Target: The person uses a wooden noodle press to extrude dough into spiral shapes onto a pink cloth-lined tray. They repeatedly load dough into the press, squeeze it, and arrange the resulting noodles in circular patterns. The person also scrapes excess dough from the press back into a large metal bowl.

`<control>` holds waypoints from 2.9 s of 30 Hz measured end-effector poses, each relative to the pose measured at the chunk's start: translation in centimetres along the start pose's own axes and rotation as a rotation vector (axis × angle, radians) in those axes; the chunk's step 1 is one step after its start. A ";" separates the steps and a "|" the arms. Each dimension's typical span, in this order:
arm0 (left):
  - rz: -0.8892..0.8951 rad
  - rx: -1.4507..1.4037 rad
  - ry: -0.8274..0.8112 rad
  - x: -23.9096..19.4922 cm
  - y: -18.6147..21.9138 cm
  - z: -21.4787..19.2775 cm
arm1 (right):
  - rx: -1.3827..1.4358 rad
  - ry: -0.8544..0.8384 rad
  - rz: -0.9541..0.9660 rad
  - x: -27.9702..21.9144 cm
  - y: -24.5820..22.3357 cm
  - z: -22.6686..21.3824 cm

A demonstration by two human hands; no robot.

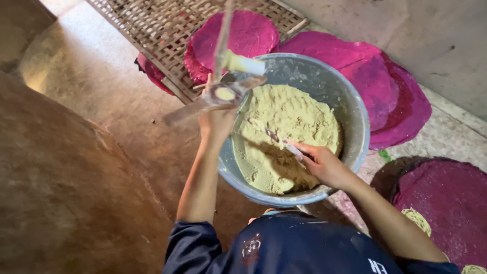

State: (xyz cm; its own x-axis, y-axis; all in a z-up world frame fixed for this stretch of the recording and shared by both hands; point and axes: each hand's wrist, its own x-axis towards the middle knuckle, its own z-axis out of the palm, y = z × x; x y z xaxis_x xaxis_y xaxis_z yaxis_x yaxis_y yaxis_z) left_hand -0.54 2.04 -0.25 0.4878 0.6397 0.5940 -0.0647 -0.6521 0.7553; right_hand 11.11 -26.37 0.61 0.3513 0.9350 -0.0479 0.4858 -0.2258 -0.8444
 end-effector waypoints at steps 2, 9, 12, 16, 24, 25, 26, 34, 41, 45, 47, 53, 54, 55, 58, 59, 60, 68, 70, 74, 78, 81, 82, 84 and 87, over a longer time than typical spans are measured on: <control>-0.306 -0.345 -0.093 -0.6 0.0 -0.1 | -0.037 -0.100 0.129 0.4 0.3 -1.3; -0.624 -1.261 -0.654 -10.0 11.0 7.5 | 1.025 0.403 -0.549 -3.3 -2.1 -5.8; -0.962 -1.432 -0.961 -14.0 16.0 10.1 | 1.171 0.355 -0.669 -9.4 -3.0 -7.6; 0.060 -0.883 -1.045 -13.3 20.4 11.4 | 0.662 0.484 -0.609 -19.4 -4.6 -12.1; 0.391 -0.570 -1.407 -20.2 32.0 15.8 | -0.511 0.539 -0.743 -35.2 -4.3 -10.6; 0.334 -0.478 -1.416 -21.6 33.1 16.6 | -0.489 0.581 -0.686 -36.6 -4.0 -10.2; 0.279 -0.385 -1.423 -22.8 34.1 17.3 | -0.468 0.622 -0.630 -37.8 -3.5 -9.6; -0.336 -0.829 -1.696 -24.0 35.0 23.0 | 0.333 0.431 -0.057 -46.8 3.2 -11.2; -0.024 -0.835 -1.657 -19.8 26.6 33.4 | 0.710 0.339 0.221 -50.1 10.5 -10.3; -0.310 0.192 -1.211 -20.6 20.0 40.6 | 0.942 0.517 0.327 -50.4 10.0 -9.7; -0.848 0.008 -1.304 -22.8 16.8 41.0 | 0.983 0.522 0.302 -49.6 9.6 -10.3; -0.519 -0.287 -0.961 -30.7 13.2 36.5 | 1.026 0.517 0.311 -47.4 10.1 -10.8; -0.349 -0.206 -0.888 -30.9 13.5 35.6 | 1.024 0.507 0.317 -47.3 10.4 -10.7; -0.181 -0.125 -0.812 -30.7 14.0 34.7 | 1.015 0.497 0.331 -47.0 10.8 -10.8; -0.144 -0.299 -0.670 -27.7 16.7 34.0 | 1.020 0.403 0.366 -45.7 12.0 -11.4; -0.210 -0.425 -0.630 -26.2 17.8 34.2 | 1.048 0.332 0.377 -45.2 12.1 -11.3; -0.648 -1.029 -0.817 -24.2 18.7 35.3 | 1.075 0.261 0.387 -44.7 12.2 -11.1; -0.782 -2.253 -1.150 -19.6 23.7 37.5 | 0.889 -0.040 0.680 -43.9 12.5 -14.7; -0.800 -2.244 -1.097 -20.2 23.3 38.9 | 0.717 -0.063 0.792 -44.2 13.0 -16.6; -0.860 -2.271 -1.010 -21.1 21.7 41.9 | 0.572 -0.002 1.034 -43.5 14.6 -18.4; -0.878 -2.426 -0.886 -21.3 19.8 43.5 | 0.393 0.007 0.855 -40.8 15.6 -16.7; -0.900 -2.469 -0.847 -21.7 18.6 43.4 | 0.359 0.055 0.948 -39.3 15.1 -15.4; -0.899 -2.435 -0.843 -21.9 18.5 43.3 | 0.381 0.054 0.964 -39.1 14.7 -15.3; -0.892 -2.367 -0.832 -22.3 18.6 43.5 | 0.423 0.050 0.995 -38.8 13.9 -15.8; -0.847 -2.405 -0.805 -23.0 20.0 44.6 | 0.280 0.058 0.881 -38.7 13.0 -17.4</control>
State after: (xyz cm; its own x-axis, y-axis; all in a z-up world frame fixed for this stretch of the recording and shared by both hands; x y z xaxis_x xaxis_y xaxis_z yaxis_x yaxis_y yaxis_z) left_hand 25.76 -43.85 -11.08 0.8750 -0.1073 0.4720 0.1706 0.9809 -0.0931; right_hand 17.75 -70.21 0.78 0.5451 0.4404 -0.7134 -0.1844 -0.7671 -0.6145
